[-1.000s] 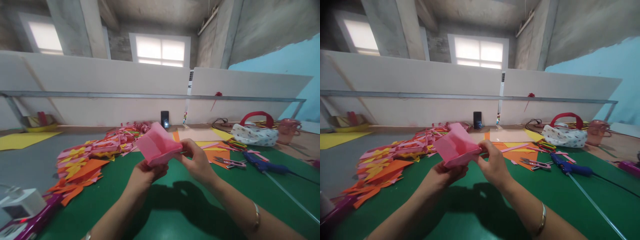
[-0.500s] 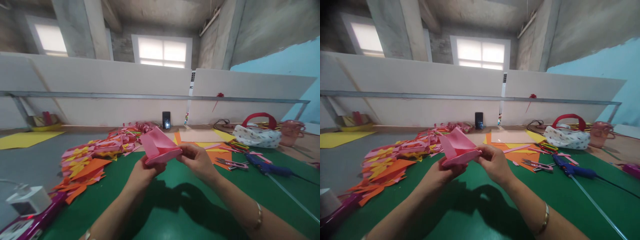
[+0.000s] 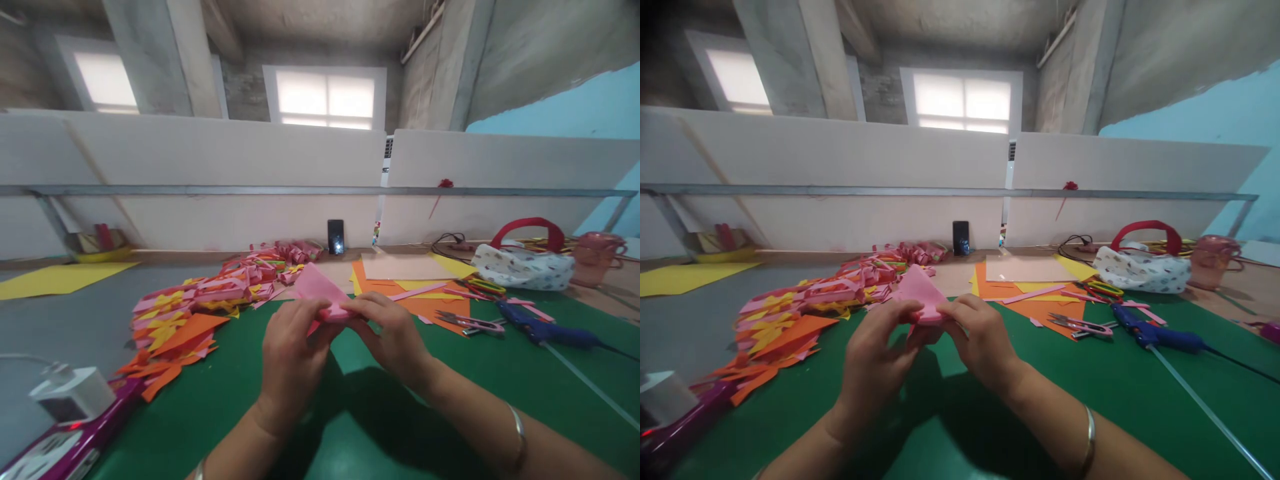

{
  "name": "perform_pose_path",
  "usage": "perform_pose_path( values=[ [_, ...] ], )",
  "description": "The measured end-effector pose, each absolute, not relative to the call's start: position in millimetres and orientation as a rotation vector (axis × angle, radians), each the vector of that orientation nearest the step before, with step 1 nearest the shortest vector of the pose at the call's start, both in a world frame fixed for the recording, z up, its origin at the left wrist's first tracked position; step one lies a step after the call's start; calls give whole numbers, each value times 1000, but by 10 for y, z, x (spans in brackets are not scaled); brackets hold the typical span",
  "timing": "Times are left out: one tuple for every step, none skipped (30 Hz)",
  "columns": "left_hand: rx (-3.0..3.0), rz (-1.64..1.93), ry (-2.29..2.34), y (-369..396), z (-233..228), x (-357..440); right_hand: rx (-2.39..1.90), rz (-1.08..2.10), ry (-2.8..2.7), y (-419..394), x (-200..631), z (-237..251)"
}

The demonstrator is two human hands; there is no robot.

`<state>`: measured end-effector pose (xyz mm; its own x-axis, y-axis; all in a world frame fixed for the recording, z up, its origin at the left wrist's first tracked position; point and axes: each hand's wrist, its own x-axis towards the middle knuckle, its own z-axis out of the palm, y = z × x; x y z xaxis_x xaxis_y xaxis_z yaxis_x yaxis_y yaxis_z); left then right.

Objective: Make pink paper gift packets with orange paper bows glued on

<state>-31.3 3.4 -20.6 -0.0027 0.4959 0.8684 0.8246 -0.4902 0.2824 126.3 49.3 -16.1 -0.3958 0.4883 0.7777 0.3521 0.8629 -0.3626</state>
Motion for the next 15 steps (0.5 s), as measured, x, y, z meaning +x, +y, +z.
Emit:
perform_pose_path(
  values=[
    [-1970,-1476,-1345,28,-205,-310,-608,167,-2031,489,1262,-166],
    [-1965,-1462,-1326,19,-200,-307,-605,160,-2031,485,1262,-167],
    [-1950,-1453,-1315,8,-193,-305,-605,151,-2029,481,1263,-168],
    [-1933,-1453,-1313,-2,-186,-303,-608,139,-2026,477,1264,-167],
    [-1915,-1461,-1316,-9,-181,-301,-614,126,-2020,474,1264,-168],
    [-1899,-1474,-1316,-14,-179,-297,-621,115,-2017,470,1263,-169],
    [-1895,-1487,-1312,-15,-181,-293,-629,108,-2017,466,1260,-171],
    [-1906,-1495,-1307,-13,-184,-288,-636,108,-2025,462,1257,-175],
    [-1927,-1501,-1305,-8,-190,-284,-642,116,-2038,458,1253,-179],
    [-1954,-1503,-1312,-2,-197,-279,-646,128,-2052,454,1248,-183],
    [-1982,-1500,-1327,6,-203,-277,-645,144,-2066,451,1243,-187],
    [-2008,-1493,-1349,14,-209,-278,-644,158,-2081,449,1238,-190],
    [-2027,-1481,-1374,21,-214,-282,-645,169,-2090,449,1234,-191],
    [-2040,-1462,-1396,29,-218,-290,-648,176,-2097,450,1232,-191],
    [-2052,-1430,-1415,36,-220,-302,-653,183,-2099,453,1232,-188]
  ],
)
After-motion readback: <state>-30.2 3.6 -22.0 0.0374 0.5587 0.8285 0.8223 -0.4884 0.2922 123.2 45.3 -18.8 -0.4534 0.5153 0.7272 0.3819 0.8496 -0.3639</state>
